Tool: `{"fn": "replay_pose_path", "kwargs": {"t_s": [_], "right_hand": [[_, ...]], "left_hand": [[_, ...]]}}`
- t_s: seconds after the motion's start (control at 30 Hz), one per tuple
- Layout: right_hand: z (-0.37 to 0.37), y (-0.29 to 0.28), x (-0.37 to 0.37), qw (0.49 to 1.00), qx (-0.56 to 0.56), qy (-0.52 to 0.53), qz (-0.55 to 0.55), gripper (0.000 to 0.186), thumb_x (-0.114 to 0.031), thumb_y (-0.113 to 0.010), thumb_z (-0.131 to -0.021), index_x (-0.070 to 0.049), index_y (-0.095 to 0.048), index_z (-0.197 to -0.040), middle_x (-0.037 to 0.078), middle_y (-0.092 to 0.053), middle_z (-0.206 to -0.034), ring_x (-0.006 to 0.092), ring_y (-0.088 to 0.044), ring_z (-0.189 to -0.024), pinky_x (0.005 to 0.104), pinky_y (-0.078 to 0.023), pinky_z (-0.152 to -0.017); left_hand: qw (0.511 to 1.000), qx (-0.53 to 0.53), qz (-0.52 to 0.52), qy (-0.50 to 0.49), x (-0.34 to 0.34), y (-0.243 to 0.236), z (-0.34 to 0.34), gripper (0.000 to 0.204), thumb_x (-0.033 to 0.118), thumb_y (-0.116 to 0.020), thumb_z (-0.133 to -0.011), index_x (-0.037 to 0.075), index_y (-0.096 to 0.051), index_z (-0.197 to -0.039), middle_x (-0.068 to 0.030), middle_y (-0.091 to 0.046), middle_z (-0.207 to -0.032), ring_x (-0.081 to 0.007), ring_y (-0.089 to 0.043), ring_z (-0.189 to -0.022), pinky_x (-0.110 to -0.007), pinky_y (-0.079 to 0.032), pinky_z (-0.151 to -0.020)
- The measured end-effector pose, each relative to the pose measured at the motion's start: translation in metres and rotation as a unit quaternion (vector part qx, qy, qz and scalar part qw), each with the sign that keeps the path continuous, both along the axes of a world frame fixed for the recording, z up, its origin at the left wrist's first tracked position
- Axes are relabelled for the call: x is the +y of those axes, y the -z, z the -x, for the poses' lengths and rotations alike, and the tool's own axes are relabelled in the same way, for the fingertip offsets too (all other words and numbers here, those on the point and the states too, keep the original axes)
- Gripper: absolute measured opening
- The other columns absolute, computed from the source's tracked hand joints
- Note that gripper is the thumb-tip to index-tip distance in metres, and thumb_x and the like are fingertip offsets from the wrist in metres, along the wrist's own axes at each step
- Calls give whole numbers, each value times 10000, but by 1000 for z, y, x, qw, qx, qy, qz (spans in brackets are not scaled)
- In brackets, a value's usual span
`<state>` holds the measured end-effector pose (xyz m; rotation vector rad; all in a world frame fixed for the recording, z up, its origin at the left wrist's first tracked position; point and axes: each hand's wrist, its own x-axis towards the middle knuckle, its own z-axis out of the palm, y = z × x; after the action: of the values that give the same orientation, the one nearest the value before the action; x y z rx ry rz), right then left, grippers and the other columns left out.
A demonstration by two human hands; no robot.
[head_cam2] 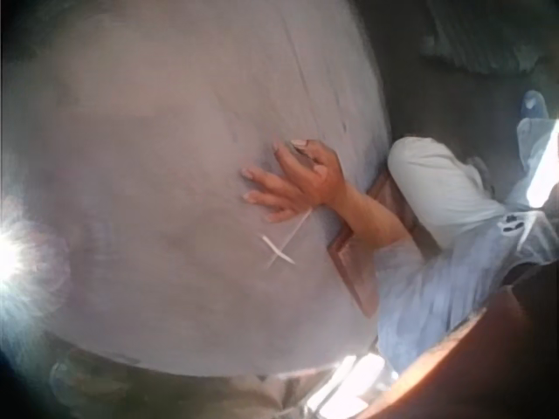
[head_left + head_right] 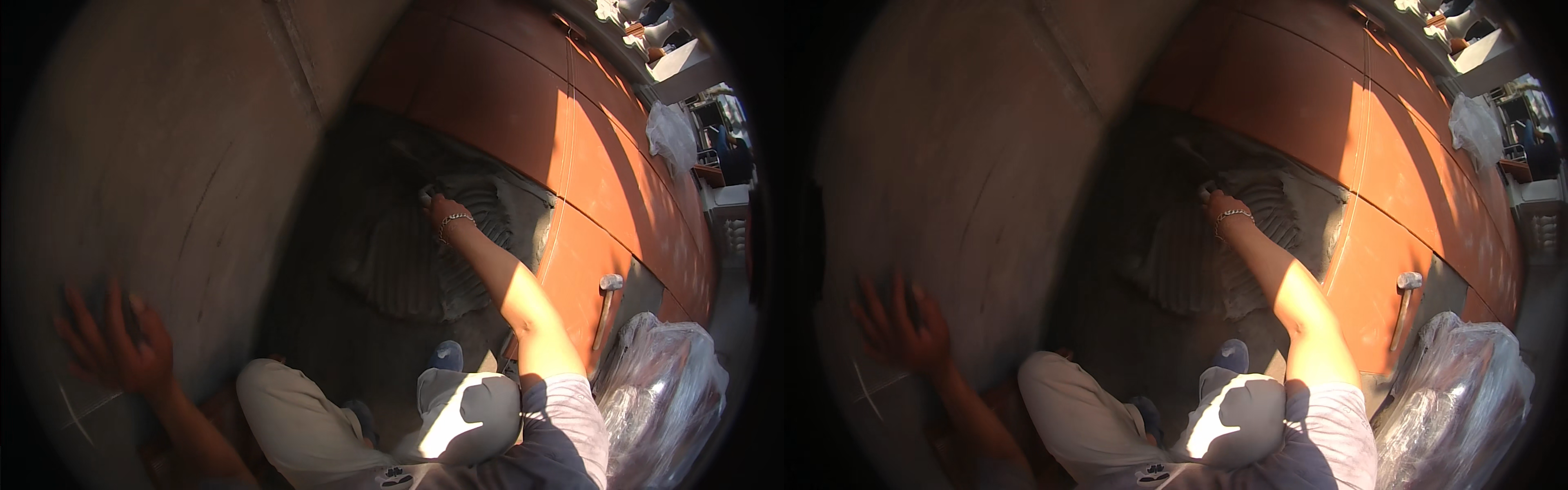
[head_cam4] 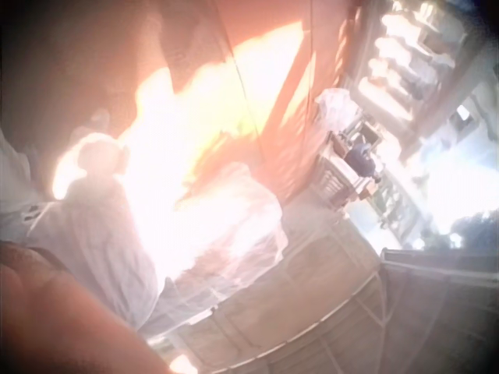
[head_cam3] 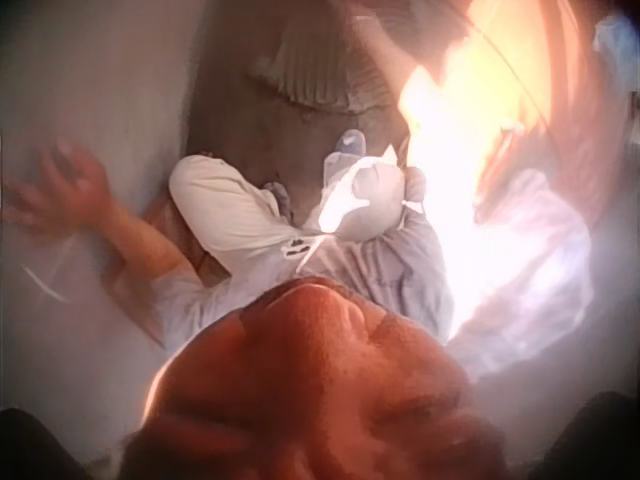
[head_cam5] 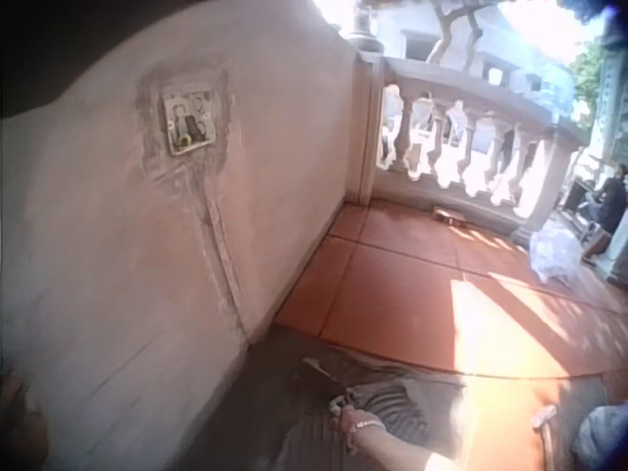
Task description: The person scoops cement from a bucket, spreads it on the floor with a trowel, places a terracotta tile, and taps it with a rubber mallet to secure it. The process is repeated for another tile.
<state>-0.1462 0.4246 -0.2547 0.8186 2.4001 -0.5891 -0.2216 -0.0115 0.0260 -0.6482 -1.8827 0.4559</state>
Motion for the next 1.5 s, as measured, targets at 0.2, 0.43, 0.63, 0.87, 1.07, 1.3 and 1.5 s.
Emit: {"fn": "replay_pose_path", "kwargs": {"t_s": [0.2,0.43,0.63,0.87,1.07,1.3,1.5], "right_hand": [[-26,-10,15,992,-17,122,29,505,-403,-528,-961,21,-577,-1232,286,-636,-1179,430,-598,-1138,472,-486,-957],[-104,-27,60,969,-28,245,13,525,-411,-532,-962,35,-598,-1230,288,-618,-1221,429,-579,-1177,476,-467,-981],[-165,-22,87,948,-61,308,-56,515,-417,-555,-955,17,-633,-1220,277,-598,-1264,420,-565,-1213,475,-462,-1016],[-188,-10,100,930,-40,349,-108,475,-398,-563,-933,-14,-631,-1205,261,-629,-1220,418,-596,-1167,489,-475,-992],[-209,2,88,916,-6,372,-152,442,-388,-572,-927,-33,-607,-1186,266,-656,-1151,420,-613,-1130,497,-487,-963],[-203,1,72,917,8,372,-141,424,-341,-596,-908,-1,-582,-1161,304,-644,-1117,445,-619,-1089,502,-496,-929],[-146,14,65,921,44,387,-2,446,-251,-616,-883,93,-526,-1153,344,-628,-1120,450,-626,-1079,485,-509,-925]], "left_hand": [[1000,-8,-1,-28,0,1,-2,237,374,-607,-938,247,-750,-1078,-55,-627,-1334,-313,-525,-1292,-422,-290,-1082],[998,-15,-5,-53,-6,5,-5,235,370,-628,-928,252,-746,-1094,-45,-623,-1341,-300,-522,-1301,-426,-281,-1092],[992,-24,17,-124,-8,8,-6,242,379,-629,-938,251,-739,-1111,-20,-629,-1334,-276,-535,-1293,-417,-277,-1091],[994,-19,15,-108,-12,9,-2,246,395,-620,-943,264,-741,-1112,0,-630,-1335,-259,-555,-1272,-416,-303,-1066],[992,-23,23,-120,-12,6,-4,249,388,-617,-944,249,-747,-1105,-7,-631,-1334,-267,-560,-1263,-420,-316,-1055],[996,-21,15,-85,-16,5,-6,228,359,-637,-931,222,-753,-1073,-37,-638,-1323,-273,-564,-1256,-404,-320,-1059],[998,-27,3,-61,-15,4,-6,208,333,-645,-924,214,-753,-1057,-62,-641,-1314,-303,-564,-1250,-408,-333,-1051]]}}
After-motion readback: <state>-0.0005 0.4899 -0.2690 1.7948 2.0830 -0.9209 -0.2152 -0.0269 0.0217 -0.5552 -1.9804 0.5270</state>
